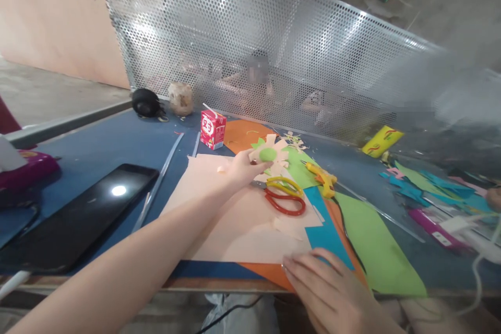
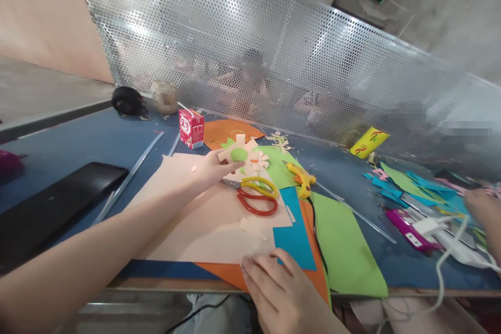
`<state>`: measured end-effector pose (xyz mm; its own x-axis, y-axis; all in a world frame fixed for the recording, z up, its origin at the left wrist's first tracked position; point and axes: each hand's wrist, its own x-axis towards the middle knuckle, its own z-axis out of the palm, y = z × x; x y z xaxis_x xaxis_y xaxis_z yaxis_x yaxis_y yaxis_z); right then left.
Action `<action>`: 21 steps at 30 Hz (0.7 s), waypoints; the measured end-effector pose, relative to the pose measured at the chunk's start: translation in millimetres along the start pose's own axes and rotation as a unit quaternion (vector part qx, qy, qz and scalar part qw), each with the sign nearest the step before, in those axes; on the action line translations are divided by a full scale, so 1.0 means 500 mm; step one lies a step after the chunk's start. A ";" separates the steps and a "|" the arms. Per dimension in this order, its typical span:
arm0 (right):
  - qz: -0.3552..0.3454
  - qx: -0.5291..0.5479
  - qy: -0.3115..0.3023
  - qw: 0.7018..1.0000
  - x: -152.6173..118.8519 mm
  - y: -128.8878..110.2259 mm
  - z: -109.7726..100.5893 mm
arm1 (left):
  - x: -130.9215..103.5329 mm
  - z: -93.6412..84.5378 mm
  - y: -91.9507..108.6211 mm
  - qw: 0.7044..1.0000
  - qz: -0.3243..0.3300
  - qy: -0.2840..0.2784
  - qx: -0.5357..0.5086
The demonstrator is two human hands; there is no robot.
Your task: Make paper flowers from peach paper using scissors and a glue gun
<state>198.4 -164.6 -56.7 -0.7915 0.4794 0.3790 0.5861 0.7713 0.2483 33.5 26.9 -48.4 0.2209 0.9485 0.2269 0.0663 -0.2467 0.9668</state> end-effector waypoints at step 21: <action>0.002 -0.051 0.103 0.993 0.022 -0.044 0.044 | 0.002 0.000 -0.009 1.000 0.015 -0.007 0.009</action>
<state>173.1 -167.1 -77.4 -0.7434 0.3790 0.5511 0.6120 0.7179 0.3319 33.6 28.7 -52.8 0.2376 0.9377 0.2535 0.0778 -0.2785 0.9573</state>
